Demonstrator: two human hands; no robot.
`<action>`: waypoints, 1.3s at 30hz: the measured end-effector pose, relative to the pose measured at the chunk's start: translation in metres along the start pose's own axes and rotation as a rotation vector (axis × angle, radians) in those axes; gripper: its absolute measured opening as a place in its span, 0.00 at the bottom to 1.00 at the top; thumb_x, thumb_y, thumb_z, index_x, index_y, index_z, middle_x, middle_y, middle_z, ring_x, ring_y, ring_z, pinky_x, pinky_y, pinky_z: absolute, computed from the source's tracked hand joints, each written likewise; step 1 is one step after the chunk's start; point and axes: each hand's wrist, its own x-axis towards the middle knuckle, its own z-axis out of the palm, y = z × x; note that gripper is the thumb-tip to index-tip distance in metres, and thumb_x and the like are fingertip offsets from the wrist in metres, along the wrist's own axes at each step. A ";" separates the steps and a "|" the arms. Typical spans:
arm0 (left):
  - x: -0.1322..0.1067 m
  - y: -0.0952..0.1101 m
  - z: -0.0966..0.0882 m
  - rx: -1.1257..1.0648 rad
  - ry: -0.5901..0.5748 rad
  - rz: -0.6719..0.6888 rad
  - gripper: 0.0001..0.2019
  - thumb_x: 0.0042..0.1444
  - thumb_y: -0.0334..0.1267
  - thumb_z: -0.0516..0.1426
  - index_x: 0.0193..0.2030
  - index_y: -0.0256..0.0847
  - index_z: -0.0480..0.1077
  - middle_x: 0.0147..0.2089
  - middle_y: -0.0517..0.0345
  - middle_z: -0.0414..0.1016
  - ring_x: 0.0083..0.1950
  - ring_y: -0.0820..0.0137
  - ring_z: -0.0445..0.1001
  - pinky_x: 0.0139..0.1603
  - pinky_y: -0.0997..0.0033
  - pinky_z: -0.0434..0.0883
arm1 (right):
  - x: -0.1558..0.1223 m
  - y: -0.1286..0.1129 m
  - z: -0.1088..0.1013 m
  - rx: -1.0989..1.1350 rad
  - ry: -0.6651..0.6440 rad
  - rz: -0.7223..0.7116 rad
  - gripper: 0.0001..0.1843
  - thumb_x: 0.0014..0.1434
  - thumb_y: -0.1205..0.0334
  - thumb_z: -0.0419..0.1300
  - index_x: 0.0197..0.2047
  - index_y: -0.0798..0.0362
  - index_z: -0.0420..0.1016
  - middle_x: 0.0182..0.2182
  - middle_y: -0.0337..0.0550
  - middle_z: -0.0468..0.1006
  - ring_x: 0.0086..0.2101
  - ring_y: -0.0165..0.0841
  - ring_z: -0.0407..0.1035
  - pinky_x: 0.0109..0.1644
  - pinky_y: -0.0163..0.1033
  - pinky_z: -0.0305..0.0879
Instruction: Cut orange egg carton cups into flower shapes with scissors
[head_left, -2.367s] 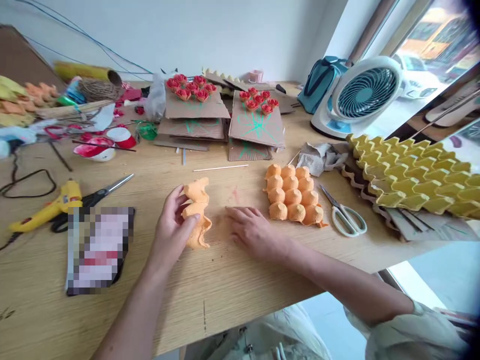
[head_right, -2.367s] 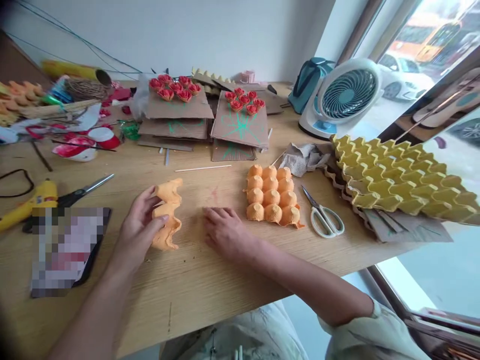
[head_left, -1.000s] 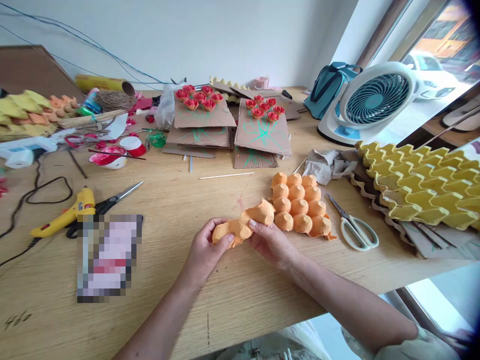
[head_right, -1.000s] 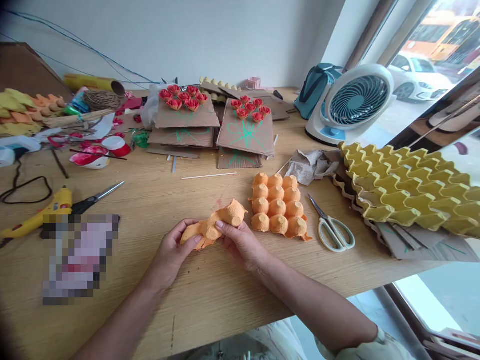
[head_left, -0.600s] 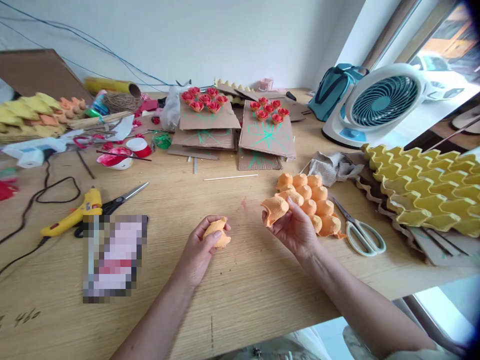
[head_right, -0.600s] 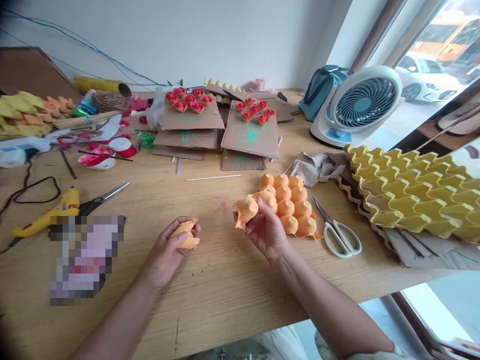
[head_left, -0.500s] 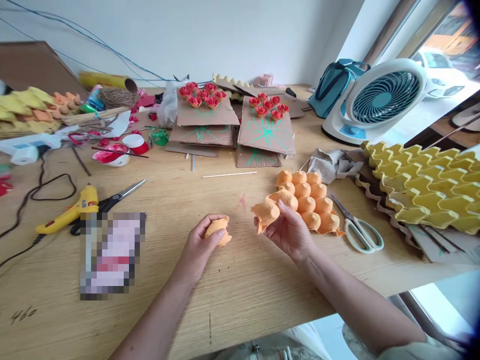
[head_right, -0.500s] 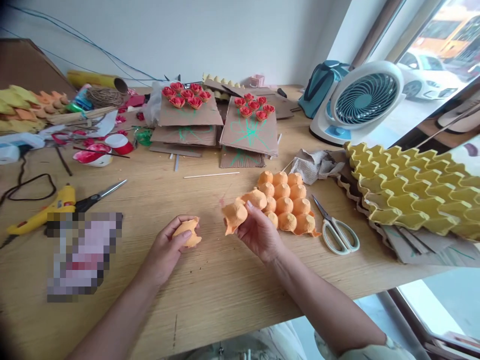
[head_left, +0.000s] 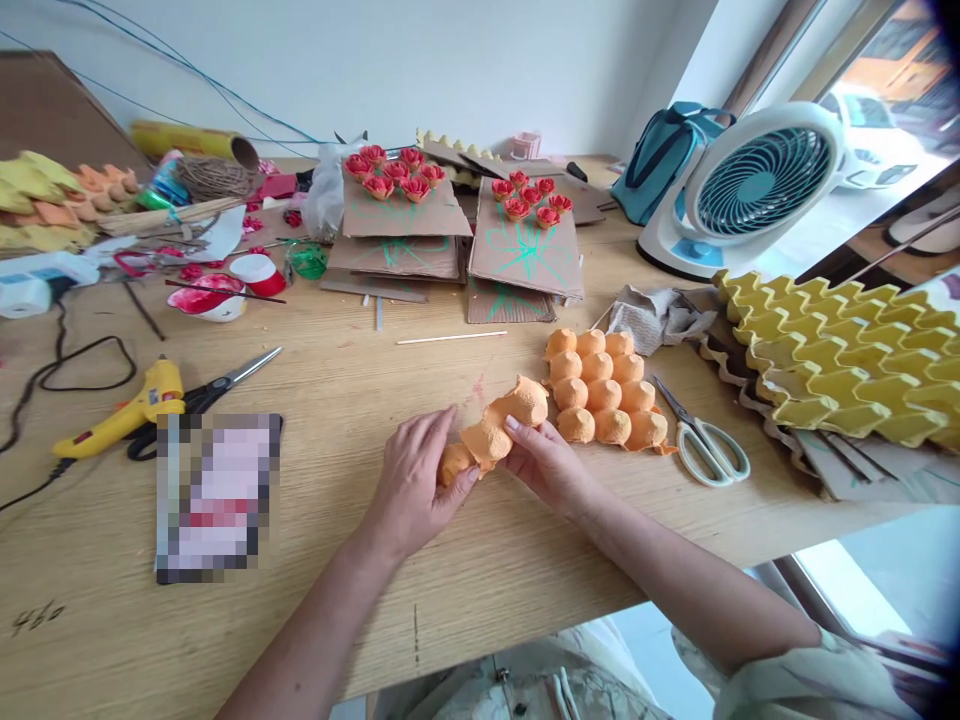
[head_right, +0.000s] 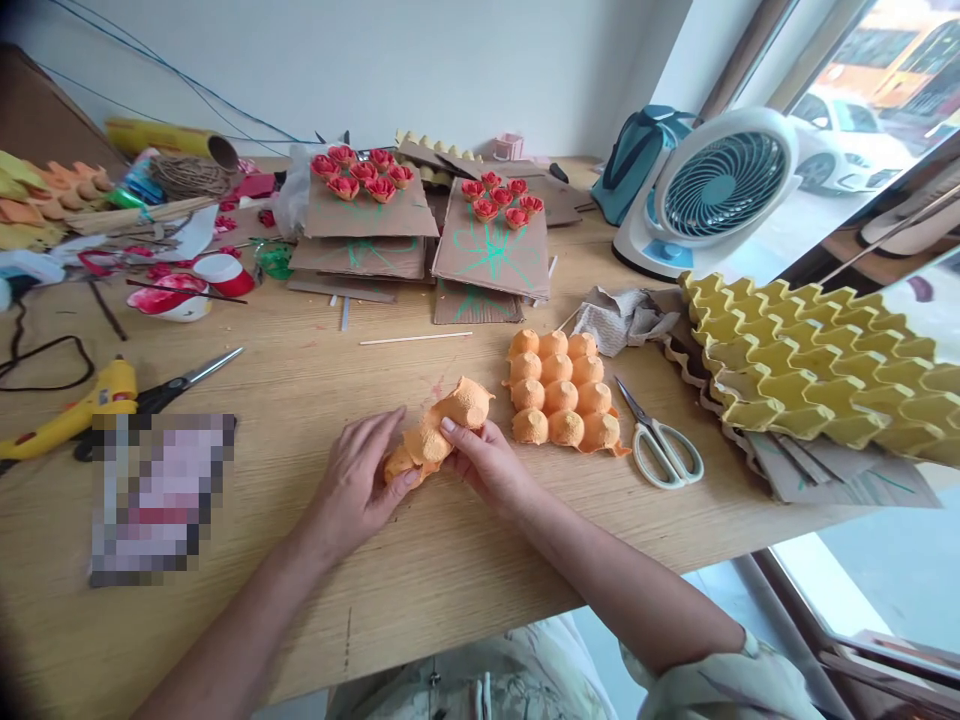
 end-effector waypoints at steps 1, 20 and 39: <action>0.000 0.002 -0.002 -0.022 0.037 0.010 0.29 0.64 0.46 0.55 0.69 0.38 0.56 0.62 0.39 0.68 0.62 0.53 0.65 0.62 0.50 0.63 | 0.000 0.002 0.001 -0.002 0.023 -0.028 0.20 0.50 0.47 0.73 0.41 0.50 0.78 0.37 0.42 0.82 0.39 0.37 0.76 0.48 0.44 0.74; -0.001 0.032 -0.017 -0.434 0.099 -0.223 0.19 0.56 0.36 0.60 0.55 0.40 0.70 0.53 0.50 0.79 0.52 0.62 0.78 0.53 0.67 0.74 | -0.010 -0.011 -0.006 -0.349 -0.121 -0.180 0.24 0.49 0.40 0.72 0.35 0.51 0.72 0.30 0.37 0.71 0.32 0.31 0.65 0.38 0.34 0.64; -0.008 0.033 -0.022 -1.280 -0.166 -0.353 0.15 0.50 0.35 0.62 0.46 0.42 0.74 0.36 0.57 0.74 0.34 0.70 0.71 0.36 0.71 0.69 | -0.028 -0.007 -0.009 0.181 -0.264 0.228 0.18 0.46 0.50 0.75 0.34 0.51 0.76 0.28 0.39 0.76 0.27 0.30 0.68 0.32 0.35 0.66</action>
